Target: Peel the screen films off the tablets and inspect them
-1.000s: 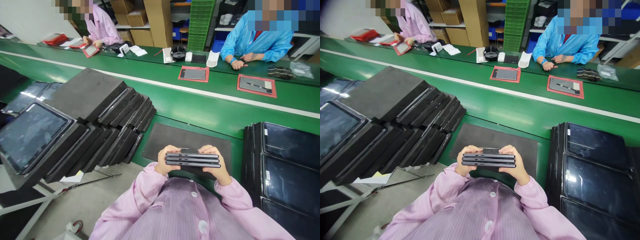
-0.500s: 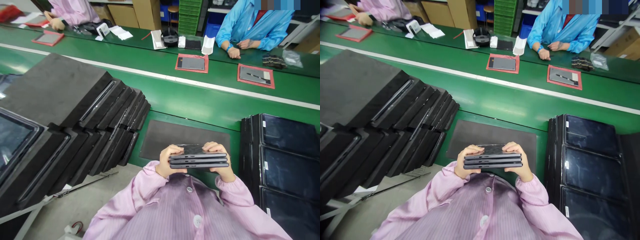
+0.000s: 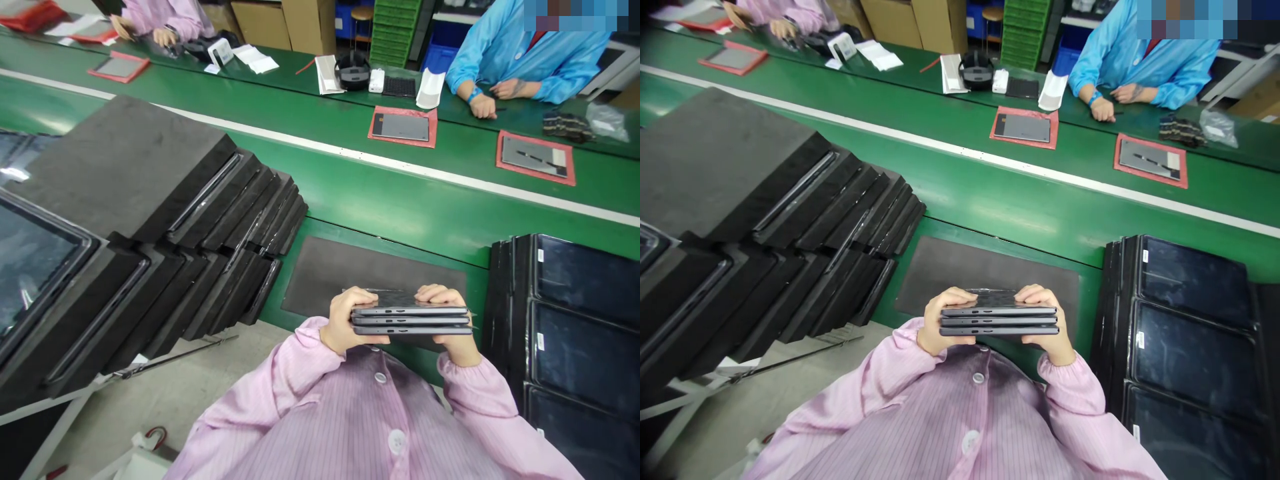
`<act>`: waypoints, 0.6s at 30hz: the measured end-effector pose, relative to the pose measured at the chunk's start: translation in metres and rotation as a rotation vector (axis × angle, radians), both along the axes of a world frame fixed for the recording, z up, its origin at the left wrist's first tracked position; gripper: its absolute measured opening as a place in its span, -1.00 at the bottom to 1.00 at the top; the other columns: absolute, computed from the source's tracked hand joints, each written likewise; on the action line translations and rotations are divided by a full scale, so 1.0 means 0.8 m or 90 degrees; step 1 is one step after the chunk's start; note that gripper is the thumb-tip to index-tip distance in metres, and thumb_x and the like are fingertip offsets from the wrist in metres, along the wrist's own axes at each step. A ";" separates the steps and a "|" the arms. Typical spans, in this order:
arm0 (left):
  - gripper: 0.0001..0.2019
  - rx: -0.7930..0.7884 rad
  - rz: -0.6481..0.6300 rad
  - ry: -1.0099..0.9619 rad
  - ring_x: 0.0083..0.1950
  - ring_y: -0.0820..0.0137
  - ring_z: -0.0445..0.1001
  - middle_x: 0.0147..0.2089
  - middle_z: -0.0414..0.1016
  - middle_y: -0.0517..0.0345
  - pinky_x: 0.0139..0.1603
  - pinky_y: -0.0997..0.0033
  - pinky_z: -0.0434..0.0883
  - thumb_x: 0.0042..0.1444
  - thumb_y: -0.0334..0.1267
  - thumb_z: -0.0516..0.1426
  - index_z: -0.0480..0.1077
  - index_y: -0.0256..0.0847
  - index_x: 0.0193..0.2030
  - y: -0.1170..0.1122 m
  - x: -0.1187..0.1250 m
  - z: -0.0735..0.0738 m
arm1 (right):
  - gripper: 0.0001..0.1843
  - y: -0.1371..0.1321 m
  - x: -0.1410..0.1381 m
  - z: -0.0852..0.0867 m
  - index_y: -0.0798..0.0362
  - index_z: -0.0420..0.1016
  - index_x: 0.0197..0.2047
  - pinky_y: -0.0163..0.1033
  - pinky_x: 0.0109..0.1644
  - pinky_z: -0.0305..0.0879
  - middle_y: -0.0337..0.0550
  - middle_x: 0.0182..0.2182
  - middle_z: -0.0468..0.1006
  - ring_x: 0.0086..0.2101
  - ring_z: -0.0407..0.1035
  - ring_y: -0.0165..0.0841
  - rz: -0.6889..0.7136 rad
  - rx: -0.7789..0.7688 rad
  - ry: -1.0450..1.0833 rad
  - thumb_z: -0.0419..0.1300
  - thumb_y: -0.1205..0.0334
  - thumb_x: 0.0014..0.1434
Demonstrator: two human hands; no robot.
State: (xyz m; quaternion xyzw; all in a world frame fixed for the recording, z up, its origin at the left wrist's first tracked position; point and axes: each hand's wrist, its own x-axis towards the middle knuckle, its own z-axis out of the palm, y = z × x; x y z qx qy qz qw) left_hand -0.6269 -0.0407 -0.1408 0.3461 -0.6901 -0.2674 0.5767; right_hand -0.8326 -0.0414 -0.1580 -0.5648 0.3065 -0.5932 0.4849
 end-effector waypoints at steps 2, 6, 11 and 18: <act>-0.51 -0.006 0.001 -0.005 -0.36 0.32 0.54 -0.37 0.53 -0.02 -0.36 0.35 0.50 -0.11 0.16 0.21 0.32 -0.21 -0.22 -0.001 -0.001 0.001 | -0.51 -0.001 -0.001 0.000 -0.08 0.42 -0.17 -0.10 -0.18 0.31 -0.15 -0.31 0.47 -0.26 0.34 -0.25 -0.002 -0.002 -0.006 0.39 -0.09 -0.14; -0.51 0.008 -0.023 0.006 -0.33 0.32 0.55 -0.34 0.55 -0.03 -0.34 0.35 0.51 -0.13 0.13 0.24 0.35 -0.22 -0.21 0.000 0.003 0.003 | -0.51 0.000 0.001 0.003 -0.07 0.41 -0.17 -0.15 -0.17 0.32 -0.16 -0.30 0.47 -0.25 0.35 -0.28 -0.001 -0.004 -0.009 0.40 -0.07 -0.13; -0.54 0.055 -0.088 0.047 -0.21 0.30 0.55 -0.25 0.56 0.01 -0.20 0.29 0.51 -0.13 0.01 0.29 0.38 -0.21 -0.14 0.000 0.021 0.001 | -0.48 0.003 0.012 0.007 -0.05 0.38 -0.17 -0.18 -0.19 0.33 -0.15 -0.29 0.47 -0.25 0.37 -0.30 0.016 -0.015 0.002 0.41 -0.08 -0.16; -0.55 0.063 -0.118 0.078 -0.17 0.29 0.55 -0.24 0.56 0.06 -0.17 0.28 0.51 -0.14 -0.01 0.30 0.40 -0.19 -0.13 0.002 0.030 -0.009 | -0.46 0.004 0.013 0.005 -0.03 0.33 -0.20 -0.17 -0.15 0.36 -0.12 -0.26 0.45 -0.22 0.38 -0.30 0.023 -0.006 0.022 0.40 -0.11 -0.17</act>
